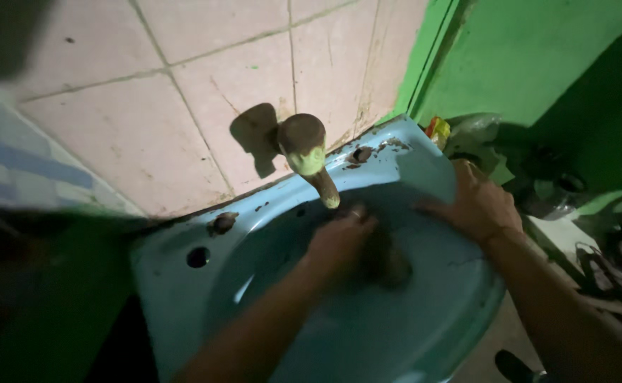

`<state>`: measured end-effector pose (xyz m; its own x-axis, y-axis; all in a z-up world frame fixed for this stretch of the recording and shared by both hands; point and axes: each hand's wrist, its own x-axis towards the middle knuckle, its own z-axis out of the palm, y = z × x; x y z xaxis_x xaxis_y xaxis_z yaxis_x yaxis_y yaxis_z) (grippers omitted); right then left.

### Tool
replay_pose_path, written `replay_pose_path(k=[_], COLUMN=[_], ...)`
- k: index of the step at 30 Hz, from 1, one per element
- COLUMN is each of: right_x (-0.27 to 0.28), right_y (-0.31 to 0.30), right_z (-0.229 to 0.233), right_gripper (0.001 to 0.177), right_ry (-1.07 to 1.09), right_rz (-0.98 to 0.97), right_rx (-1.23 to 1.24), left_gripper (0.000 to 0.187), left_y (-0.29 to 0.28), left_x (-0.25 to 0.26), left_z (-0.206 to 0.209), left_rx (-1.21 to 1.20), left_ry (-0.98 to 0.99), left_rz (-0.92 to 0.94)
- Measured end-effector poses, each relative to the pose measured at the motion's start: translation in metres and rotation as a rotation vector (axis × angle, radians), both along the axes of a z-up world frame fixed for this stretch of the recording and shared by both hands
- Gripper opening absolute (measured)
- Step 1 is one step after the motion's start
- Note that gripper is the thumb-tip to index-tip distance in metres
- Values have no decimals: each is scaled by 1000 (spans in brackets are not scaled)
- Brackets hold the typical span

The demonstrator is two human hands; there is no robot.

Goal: The person wipes the inside and outside of a pedestal sink and its faucet with a cloth.

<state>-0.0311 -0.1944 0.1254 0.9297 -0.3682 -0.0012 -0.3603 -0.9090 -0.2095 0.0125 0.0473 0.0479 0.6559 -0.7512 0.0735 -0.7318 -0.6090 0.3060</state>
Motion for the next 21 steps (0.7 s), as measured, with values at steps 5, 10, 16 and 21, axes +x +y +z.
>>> replay_pose_path(k=[5, 10, 16, 21], right_x=[5, 3, 6, 0], right_y=[-2, 0, -1, 1], right_z=[-5, -1, -1, -4], right_gripper=[99, 106, 110, 107], right_ry=[46, 40, 99, 67], right_rz=[2, -15, -40, -19], right_rx=[-28, 13, 13, -36], left_gripper=[49, 30, 41, 54], left_y=[83, 133, 122, 107], left_x=[-3, -36, -19, -25], left_z=[62, 37, -19, -10], left_rx=[-39, 214, 306, 377], left_ry=[-52, -65, -70, -94], left_rz=[159, -23, -150, -90])
